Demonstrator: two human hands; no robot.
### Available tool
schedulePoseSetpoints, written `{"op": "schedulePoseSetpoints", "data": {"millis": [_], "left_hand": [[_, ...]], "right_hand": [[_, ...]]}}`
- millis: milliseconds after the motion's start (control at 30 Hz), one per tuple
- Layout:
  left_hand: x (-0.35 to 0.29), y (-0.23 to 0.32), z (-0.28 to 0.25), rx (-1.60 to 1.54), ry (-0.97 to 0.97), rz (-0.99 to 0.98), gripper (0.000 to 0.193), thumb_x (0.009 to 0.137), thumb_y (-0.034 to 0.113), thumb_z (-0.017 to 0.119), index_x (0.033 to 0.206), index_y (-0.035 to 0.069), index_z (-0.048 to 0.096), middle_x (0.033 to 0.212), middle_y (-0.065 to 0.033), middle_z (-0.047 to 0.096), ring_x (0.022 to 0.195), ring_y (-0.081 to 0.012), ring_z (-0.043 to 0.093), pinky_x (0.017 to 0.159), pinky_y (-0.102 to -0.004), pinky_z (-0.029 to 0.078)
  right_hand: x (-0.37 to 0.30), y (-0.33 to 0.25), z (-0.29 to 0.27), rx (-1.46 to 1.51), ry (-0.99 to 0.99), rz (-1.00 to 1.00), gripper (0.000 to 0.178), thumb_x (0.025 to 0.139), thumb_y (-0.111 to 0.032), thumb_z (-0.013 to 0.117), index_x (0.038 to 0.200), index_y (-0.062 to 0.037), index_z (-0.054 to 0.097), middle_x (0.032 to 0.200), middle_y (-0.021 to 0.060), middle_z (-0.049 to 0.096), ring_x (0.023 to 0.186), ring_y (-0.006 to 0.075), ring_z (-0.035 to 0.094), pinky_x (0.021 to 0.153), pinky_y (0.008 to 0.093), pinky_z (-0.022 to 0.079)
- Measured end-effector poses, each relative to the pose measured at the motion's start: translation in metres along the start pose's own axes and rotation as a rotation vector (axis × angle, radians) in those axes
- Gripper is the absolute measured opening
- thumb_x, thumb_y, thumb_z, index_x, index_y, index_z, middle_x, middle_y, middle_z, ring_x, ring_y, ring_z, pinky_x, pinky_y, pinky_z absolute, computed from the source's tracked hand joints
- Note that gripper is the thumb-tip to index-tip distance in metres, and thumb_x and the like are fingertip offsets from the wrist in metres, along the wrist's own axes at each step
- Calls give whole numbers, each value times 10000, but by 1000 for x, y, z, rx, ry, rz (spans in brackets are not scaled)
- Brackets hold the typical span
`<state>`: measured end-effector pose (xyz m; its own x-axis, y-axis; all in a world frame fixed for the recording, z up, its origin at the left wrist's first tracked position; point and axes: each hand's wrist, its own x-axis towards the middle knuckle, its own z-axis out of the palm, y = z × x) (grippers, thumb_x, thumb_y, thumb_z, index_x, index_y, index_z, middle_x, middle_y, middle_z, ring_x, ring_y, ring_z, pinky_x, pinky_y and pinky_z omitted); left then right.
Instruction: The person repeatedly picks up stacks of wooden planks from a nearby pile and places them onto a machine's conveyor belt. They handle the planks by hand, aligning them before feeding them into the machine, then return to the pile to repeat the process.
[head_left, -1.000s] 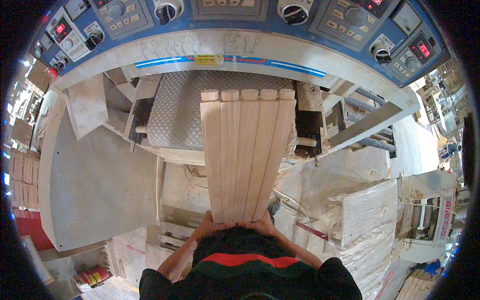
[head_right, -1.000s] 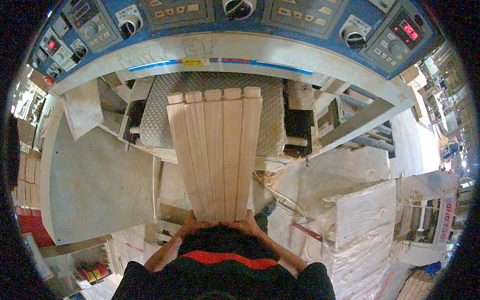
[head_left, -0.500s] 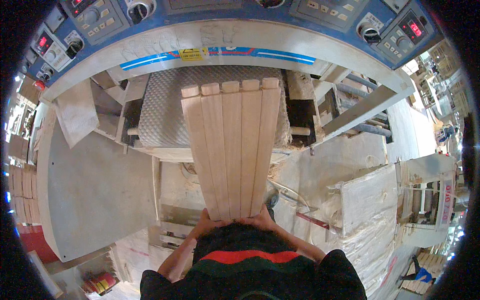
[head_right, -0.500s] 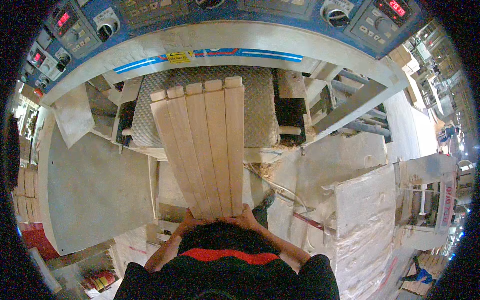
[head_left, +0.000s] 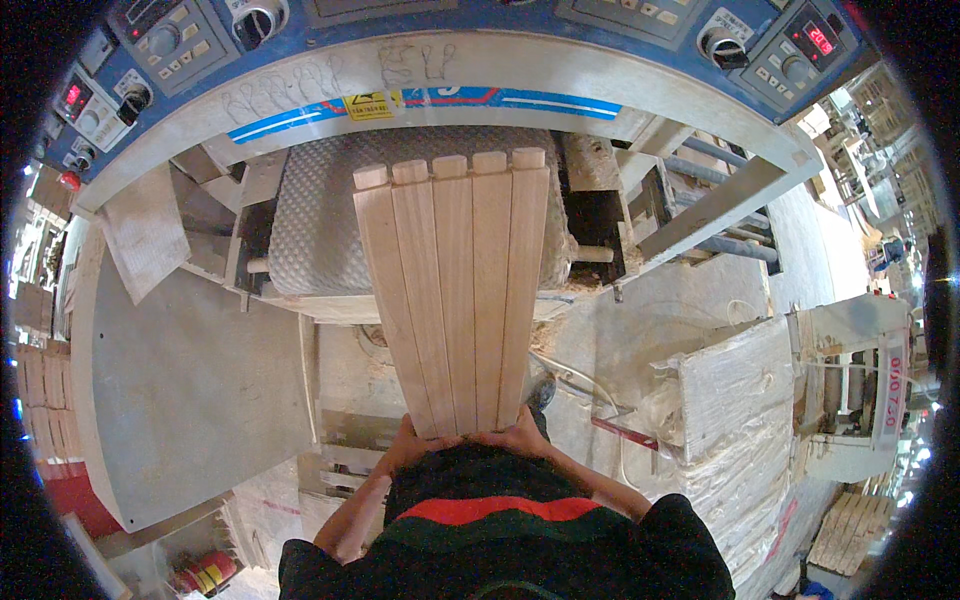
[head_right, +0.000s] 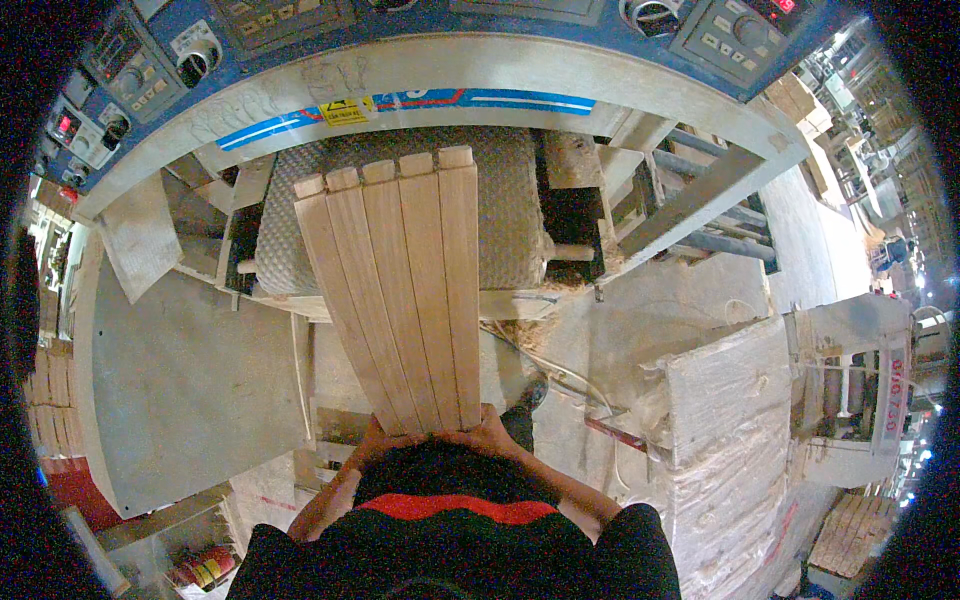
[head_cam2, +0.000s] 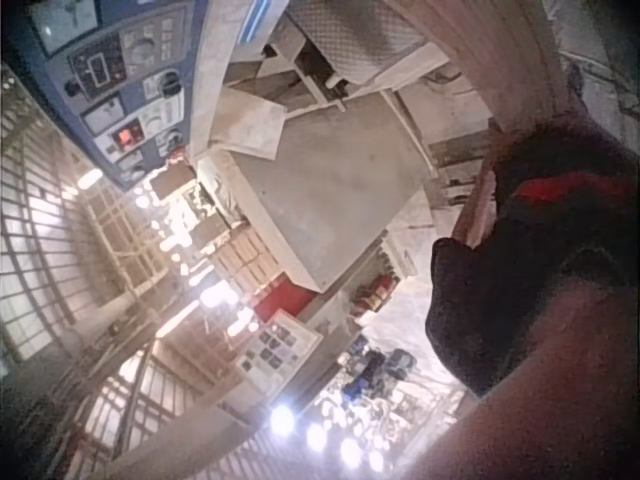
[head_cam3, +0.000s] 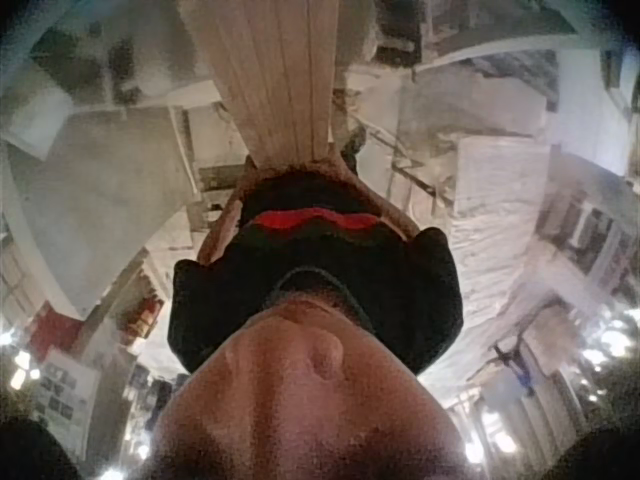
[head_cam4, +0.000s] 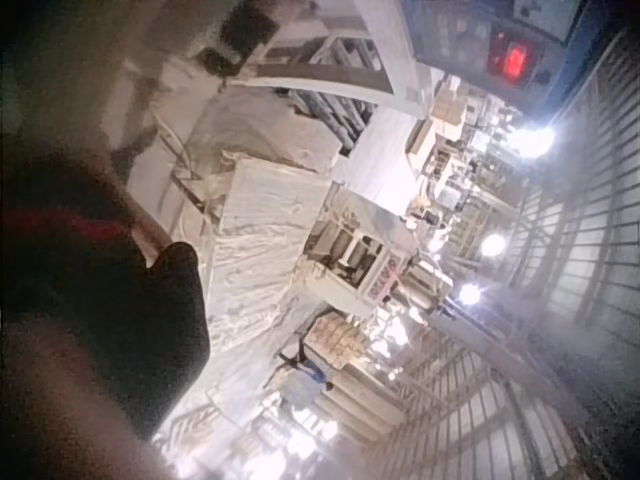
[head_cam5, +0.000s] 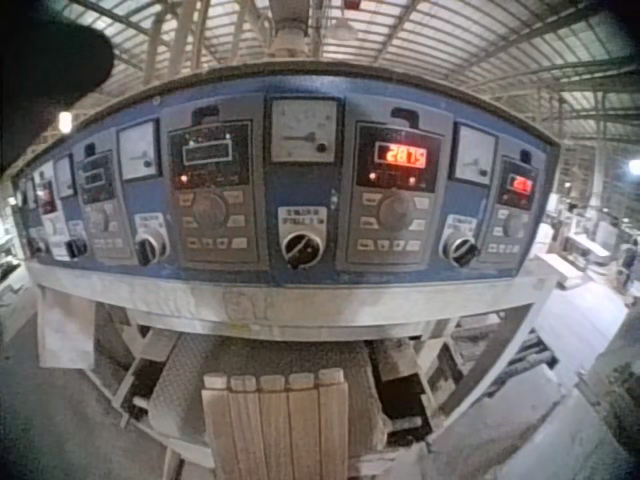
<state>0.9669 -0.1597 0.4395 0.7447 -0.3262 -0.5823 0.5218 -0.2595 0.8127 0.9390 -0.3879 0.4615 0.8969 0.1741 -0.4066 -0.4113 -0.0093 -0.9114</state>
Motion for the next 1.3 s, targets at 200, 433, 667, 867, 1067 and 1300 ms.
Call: {"op": "schedulePoseSetpoints", "data": {"millis": [200,433,667,867,1067,1300], "left_hand": [[-5,7,4,55,87,-52,968,529,370,880,1244,-46,379,1176,-172,544,1083,-258,544,914,-372,453],[12,-34,-4,-6,53,-57,877,526,343,883,1206,-18,465,1131,-143,589,1046,-230,570,898,-364,465],[-6,17,1,-73,-34,23,889,529,346,884,1207,-37,455,1120,-149,591,1040,-230,570,885,-357,468],[-11,21,3,-34,8,-17,907,534,355,881,1206,-58,433,1126,-164,581,1049,-236,563,879,-353,467],[19,-40,-7,5,-21,-4,884,545,349,872,1192,-67,436,1115,-168,581,1029,-224,566,869,-353,470],[27,35,10,-21,-96,-109,517,667,259,786,1034,-53,601,1025,-154,631,946,-194,595,802,-332,490]], "right_hand": [[2,5,-2,-22,-14,-61,426,669,-205,812,1005,-4,644,984,100,669,908,184,637,818,335,510],[6,21,0,35,-13,-18,527,631,-216,827,1051,5,598,986,101,655,924,184,616,826,347,485],[6,17,-2,-76,-24,-4,552,629,-204,834,1080,-2,588,1027,100,644,954,180,605,850,345,475],[6,32,-2,-90,7,-12,551,626,-198,837,1084,-14,591,1045,97,642,962,185,604,857,344,476],[11,49,1,-61,80,-25,516,646,-187,819,1074,-5,595,1009,94,653,934,178,612,823,337,490],[25,28,-2,369,169,218,466,677,-196,784,1031,38,591,952,104,660,873,175,617,769,336,505]]}}
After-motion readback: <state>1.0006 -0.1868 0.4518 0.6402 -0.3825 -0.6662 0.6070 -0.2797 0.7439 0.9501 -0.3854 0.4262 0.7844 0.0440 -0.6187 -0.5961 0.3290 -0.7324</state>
